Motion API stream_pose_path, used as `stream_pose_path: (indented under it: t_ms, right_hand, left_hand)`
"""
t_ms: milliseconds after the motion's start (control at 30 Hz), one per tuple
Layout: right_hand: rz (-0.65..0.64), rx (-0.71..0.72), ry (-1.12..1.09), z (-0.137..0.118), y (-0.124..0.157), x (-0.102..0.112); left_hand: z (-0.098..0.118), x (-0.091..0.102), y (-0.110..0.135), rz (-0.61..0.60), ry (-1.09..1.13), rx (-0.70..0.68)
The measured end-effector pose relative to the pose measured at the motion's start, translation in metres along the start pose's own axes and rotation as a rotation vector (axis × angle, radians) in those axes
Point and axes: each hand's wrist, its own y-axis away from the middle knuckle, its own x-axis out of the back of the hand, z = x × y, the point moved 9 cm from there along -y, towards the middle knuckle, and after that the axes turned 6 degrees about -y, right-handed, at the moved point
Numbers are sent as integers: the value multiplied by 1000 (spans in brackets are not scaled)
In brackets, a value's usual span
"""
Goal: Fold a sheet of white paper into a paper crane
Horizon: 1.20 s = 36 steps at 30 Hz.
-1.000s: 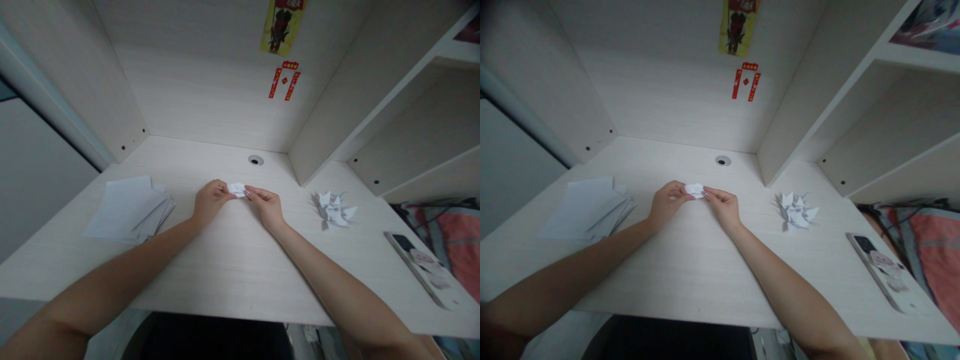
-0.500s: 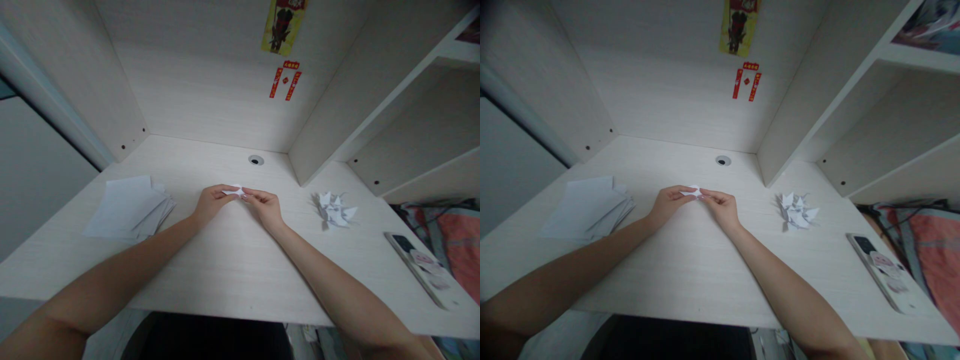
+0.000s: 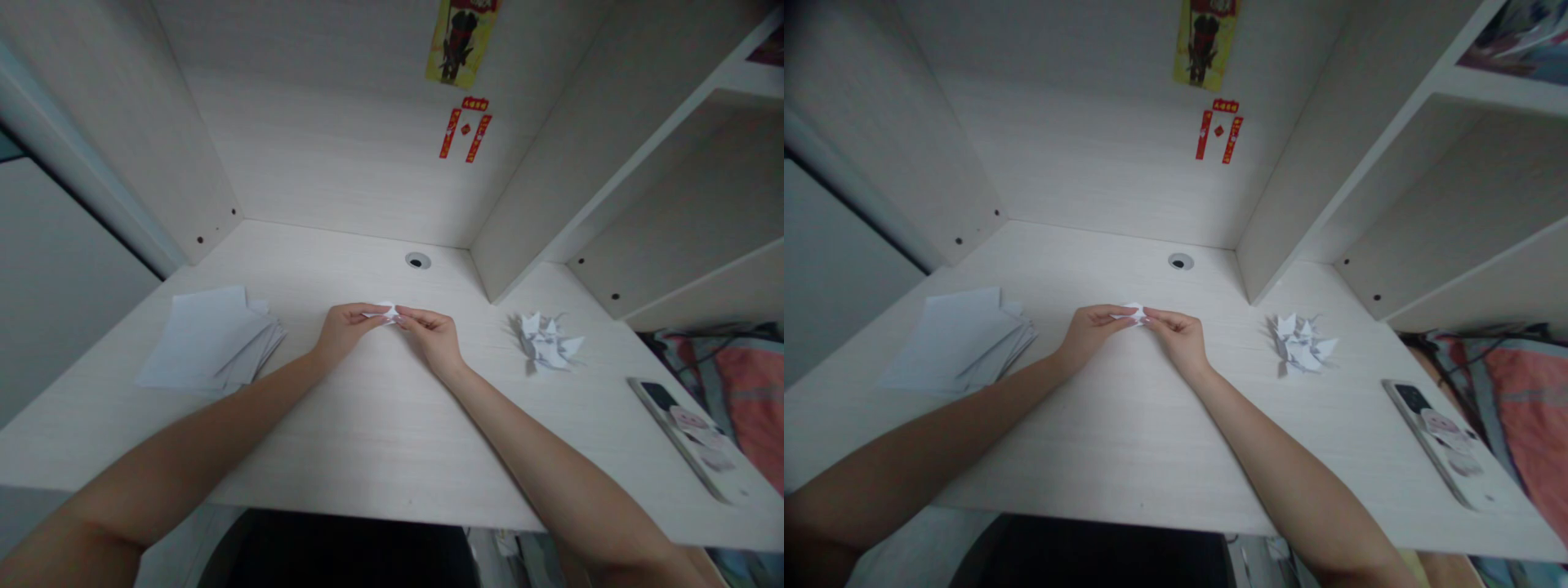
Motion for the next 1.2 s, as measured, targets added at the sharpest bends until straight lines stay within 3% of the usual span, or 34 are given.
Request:
stream_pose_path:
  t_ms: [400,1200]
  right_hand:
    - [-39,5,-81,-3,-1,-2]
    - [53,-6,-77,1,-3,7]
  left_hand:
    - [1,8,-4,50,-38,-28]
    - [-4,6,-5,28,-15,-3]
